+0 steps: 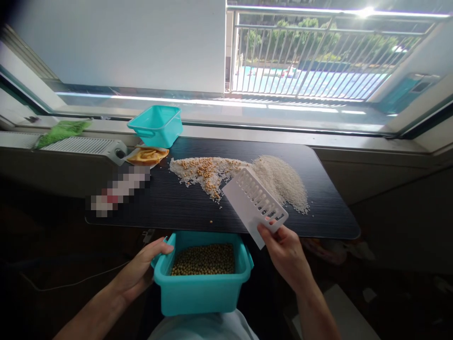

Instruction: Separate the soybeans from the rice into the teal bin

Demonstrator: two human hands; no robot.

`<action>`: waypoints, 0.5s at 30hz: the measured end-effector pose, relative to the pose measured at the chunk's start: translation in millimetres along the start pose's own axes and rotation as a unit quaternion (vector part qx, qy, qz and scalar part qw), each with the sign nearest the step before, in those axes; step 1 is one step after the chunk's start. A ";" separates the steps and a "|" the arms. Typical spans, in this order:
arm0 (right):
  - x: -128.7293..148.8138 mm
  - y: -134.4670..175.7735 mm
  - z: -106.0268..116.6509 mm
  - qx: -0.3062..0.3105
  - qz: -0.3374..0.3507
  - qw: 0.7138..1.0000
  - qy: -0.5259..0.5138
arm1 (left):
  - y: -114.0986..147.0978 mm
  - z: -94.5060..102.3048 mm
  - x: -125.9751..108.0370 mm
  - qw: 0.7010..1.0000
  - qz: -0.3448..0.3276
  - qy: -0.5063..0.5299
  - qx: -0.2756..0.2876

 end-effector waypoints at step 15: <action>-3.0 -0.9 -4.3 0.055 -0.031 0.997 -0.051 | 1.8 -3.9 -1.6 1.000 0.000 0.003 0.011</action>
Point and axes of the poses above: each hand's wrist, its own y-axis away from the middle knuckle, its own z-axis out of the back of the hand, x = y × z, the point moved 1 cm from there along -y, towards the middle knuckle, and after that the axes turned 10 degrees about z, right-handed, at the moved point
